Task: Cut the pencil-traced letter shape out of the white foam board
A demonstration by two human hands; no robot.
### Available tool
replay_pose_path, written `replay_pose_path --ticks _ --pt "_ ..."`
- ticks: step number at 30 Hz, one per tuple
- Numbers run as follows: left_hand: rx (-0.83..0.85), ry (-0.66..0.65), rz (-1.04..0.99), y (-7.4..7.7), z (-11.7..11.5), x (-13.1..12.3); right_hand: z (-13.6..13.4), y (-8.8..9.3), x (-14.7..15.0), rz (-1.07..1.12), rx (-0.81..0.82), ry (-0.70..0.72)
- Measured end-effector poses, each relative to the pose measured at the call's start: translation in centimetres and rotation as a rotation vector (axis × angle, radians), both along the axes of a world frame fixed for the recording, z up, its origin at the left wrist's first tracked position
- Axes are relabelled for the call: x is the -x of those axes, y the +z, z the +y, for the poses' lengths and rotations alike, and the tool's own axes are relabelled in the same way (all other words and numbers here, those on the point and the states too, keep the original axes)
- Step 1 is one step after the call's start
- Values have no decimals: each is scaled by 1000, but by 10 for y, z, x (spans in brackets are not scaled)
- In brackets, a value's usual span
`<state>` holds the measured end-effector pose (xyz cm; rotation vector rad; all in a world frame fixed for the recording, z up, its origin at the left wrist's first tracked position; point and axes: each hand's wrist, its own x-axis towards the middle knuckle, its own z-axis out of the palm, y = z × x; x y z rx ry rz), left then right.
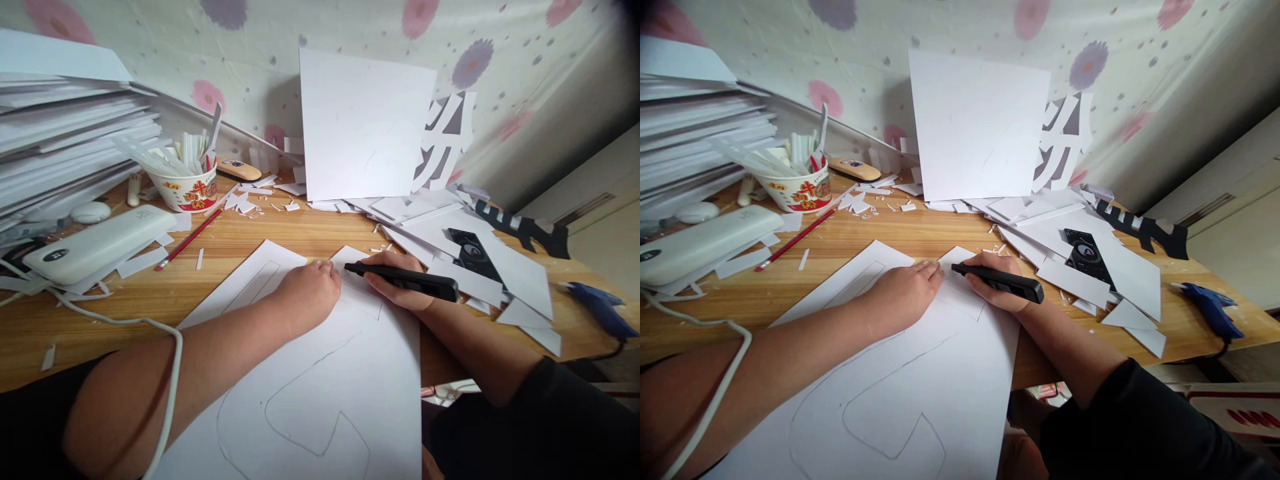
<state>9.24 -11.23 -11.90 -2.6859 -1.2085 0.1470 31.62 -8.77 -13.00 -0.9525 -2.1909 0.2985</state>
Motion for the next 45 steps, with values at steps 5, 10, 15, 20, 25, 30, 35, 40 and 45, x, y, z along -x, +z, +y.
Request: replay_pose_path --ticks 5,10,15,20,25,30,35,40,45 --pt "-7 0 9 0 0 0 -3 3 0 -2 -11 -6" --pt "-22 -8 -2 0 0 1 -7 6 2 -17 -19 -22" --pt "-7 -2 -1 2 0 0 -8 3 -1 -18 -15 -21" --pt "15 7 1 4 0 -1 -9 7 -6 -36 -42 50" --pt "47 2 6 6 -1 1 -7 14 -13 -100 -26 102" --pt "53 35 9 7 -5 -2 -10 15 -19 -121 -34 134" --pt "49 43 -27 5 -6 -1 -17 16 -22 -112 -18 140" --pt "51 51 -37 4 -6 0 -24 13 -34 -141 -21 147" --pt "62 38 0 7 -6 -1 -34 11 -46 -158 -51 140"
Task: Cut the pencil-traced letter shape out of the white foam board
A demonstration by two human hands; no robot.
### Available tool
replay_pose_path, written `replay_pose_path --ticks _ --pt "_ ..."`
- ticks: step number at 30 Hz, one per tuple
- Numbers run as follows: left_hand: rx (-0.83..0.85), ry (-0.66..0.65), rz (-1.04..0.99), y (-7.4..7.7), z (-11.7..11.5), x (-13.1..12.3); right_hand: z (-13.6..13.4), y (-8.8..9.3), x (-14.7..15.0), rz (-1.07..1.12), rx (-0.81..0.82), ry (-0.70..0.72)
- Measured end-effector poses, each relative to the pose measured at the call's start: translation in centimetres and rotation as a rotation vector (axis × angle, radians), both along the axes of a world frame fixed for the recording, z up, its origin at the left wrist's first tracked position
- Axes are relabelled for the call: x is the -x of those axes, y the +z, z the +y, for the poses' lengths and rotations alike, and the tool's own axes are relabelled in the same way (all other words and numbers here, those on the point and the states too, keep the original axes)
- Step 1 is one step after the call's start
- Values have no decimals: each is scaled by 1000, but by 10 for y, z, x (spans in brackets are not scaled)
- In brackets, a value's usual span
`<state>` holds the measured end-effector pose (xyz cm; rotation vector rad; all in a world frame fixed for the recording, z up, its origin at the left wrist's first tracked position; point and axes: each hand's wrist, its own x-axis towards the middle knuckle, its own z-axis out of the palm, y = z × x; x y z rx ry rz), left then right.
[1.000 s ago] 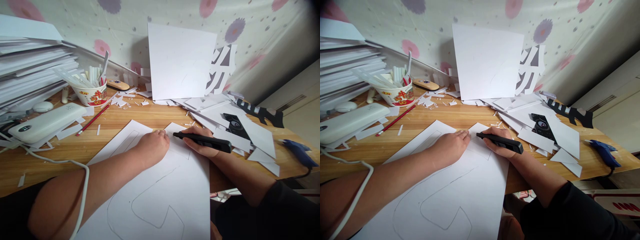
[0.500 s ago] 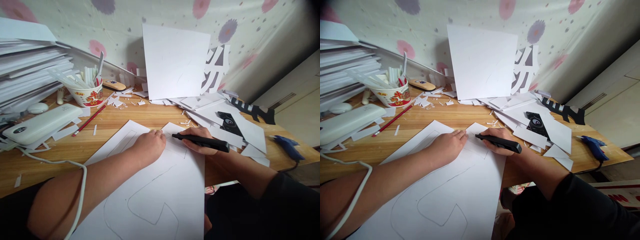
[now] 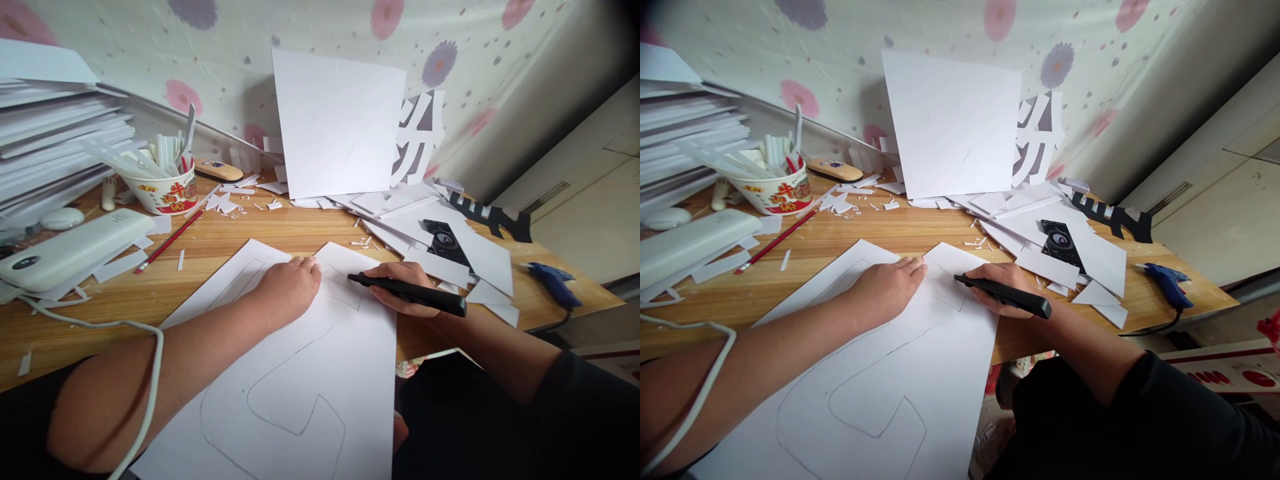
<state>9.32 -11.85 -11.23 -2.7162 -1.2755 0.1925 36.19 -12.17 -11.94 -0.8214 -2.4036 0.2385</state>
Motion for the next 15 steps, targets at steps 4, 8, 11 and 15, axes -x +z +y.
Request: replay_pose_path --ticks 4,8,11,15 --pt "-8 9 -2 2 -1 0 -13 4 -9 10 8 -8" --pt "-38 10 -2 2 -2 1 -27 5 -22 27 42 -20" --pt "-36 21 -14 1 -1 1 -38 5 -32 13 41 -42" --pt "-20 48 -40 -2 0 1 -52 5 -42 24 40 -77"
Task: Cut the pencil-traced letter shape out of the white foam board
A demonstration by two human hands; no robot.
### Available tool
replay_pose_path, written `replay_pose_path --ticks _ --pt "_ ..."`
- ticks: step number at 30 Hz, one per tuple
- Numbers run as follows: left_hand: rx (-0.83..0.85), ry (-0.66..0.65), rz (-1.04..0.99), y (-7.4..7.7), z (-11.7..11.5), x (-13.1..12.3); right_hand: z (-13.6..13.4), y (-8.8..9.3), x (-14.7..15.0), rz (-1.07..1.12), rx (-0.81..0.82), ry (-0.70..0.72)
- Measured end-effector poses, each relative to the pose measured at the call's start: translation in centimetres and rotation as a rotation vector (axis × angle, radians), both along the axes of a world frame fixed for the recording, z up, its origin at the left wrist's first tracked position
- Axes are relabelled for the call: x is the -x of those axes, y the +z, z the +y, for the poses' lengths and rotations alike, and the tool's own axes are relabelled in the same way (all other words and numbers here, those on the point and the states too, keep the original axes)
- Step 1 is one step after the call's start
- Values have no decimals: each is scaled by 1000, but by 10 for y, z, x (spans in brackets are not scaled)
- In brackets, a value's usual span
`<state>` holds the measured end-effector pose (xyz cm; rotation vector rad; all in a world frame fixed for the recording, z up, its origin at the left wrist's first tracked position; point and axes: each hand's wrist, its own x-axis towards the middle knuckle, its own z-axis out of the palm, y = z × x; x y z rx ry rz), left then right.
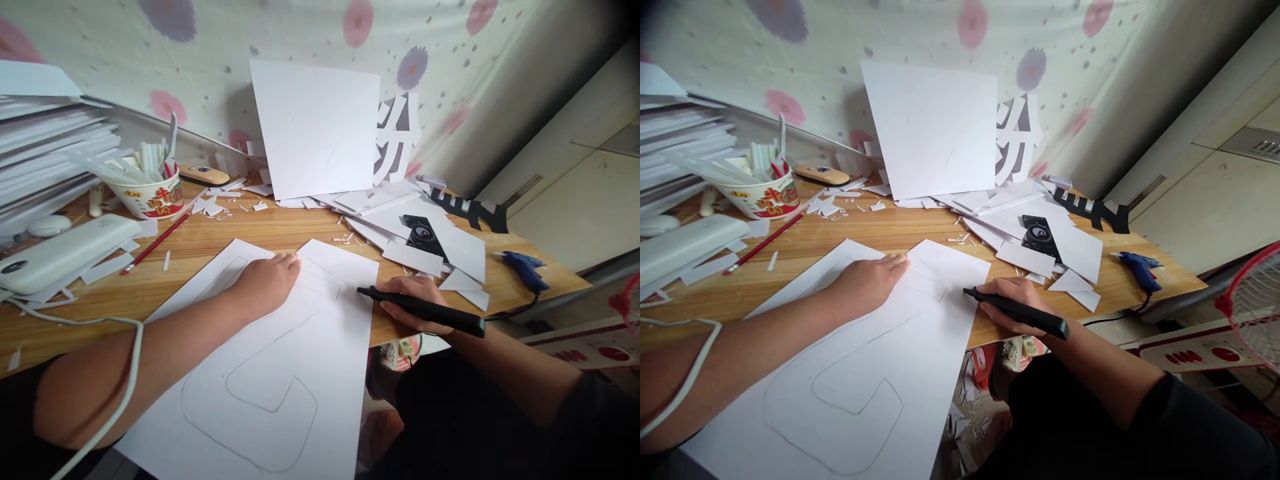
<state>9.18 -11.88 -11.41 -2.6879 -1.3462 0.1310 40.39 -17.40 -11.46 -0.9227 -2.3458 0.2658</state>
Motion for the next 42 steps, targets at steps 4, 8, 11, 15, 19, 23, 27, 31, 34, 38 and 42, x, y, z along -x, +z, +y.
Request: replay_pose_path --ticks 4,8,11,15,19,23,27,31,34,38,42 --pt "-1 15 -23 -2 1 1 -10 -3 -8 9 -6 -9" --pt "10 24 -32 -3 1 2 -18 -9 -21 34 7 34" --pt "20 38 -57 -3 1 1 -32 -3 -33 42 -28 -25" --pt "29 97 -133 0 1 -3 -47 26 -42 127 -40 -270" --pt "0 180 -145 7 6 -13 -32 47 -35 169 -48 -313" --pt "-15 268 -183 12 17 -25 0 36 -13 -28 91 -405" --pt "30 375 -247 9 31 -26 22 19 12 -234 211 -452" --pt "134 387 -310 13 37 -22 31 14 25 -263 251 -482" --pt "174 360 -343 26 36 -25 35 17 26 -235 283 -526" --pt "99 343 -413 51 27 -31 39 23 26 -129 343 -556" --pt "31 318 -487 75 17 -28 40 31 30 35 442 -521"
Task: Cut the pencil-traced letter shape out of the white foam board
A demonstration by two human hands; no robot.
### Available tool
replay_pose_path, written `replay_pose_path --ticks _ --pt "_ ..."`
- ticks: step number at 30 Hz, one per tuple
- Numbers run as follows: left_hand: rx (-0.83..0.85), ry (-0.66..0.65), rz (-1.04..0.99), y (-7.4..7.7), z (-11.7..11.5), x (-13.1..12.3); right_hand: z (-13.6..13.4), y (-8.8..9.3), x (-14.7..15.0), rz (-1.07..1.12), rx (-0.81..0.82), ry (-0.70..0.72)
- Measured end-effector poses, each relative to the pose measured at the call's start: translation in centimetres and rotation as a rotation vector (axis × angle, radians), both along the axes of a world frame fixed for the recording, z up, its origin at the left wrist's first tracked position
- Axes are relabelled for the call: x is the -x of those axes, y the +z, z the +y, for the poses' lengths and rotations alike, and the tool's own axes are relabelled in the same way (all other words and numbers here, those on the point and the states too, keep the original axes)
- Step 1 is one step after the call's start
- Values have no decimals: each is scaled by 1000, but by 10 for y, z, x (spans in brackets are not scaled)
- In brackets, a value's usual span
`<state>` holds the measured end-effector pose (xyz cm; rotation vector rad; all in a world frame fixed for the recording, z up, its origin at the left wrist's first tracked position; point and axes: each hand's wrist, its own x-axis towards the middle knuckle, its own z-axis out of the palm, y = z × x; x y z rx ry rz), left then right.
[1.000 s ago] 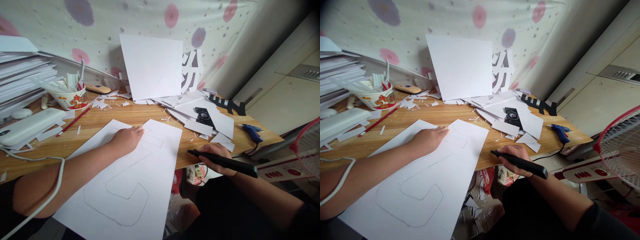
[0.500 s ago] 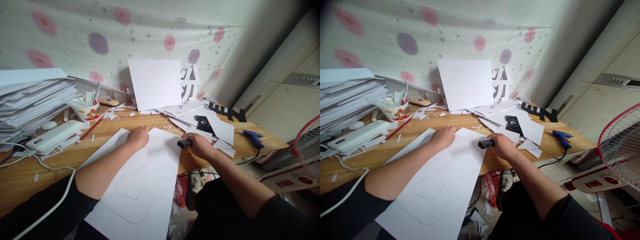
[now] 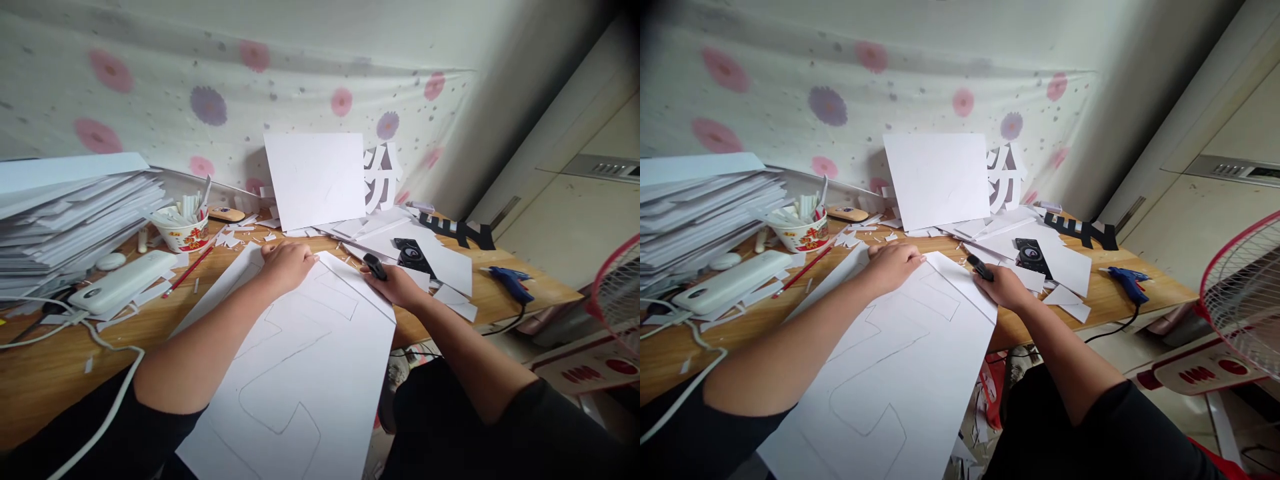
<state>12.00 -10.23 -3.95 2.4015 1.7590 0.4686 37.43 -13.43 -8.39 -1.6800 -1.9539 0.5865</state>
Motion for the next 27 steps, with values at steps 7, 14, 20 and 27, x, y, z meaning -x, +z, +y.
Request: replay_pose_path --ticks 7,14,20,27 --pt "-61 -30 -108 32 -21 7 -13 13 20 341 169 82" --pt "-135 -83 -162 49 -36 7 -27 29 44 705 290 115" --pt "-115 -62 -159 54 -38 9 -24 33 38 626 192 70" --pt "-99 -76 -188 56 -44 8 -23 37 30 534 28 -19"
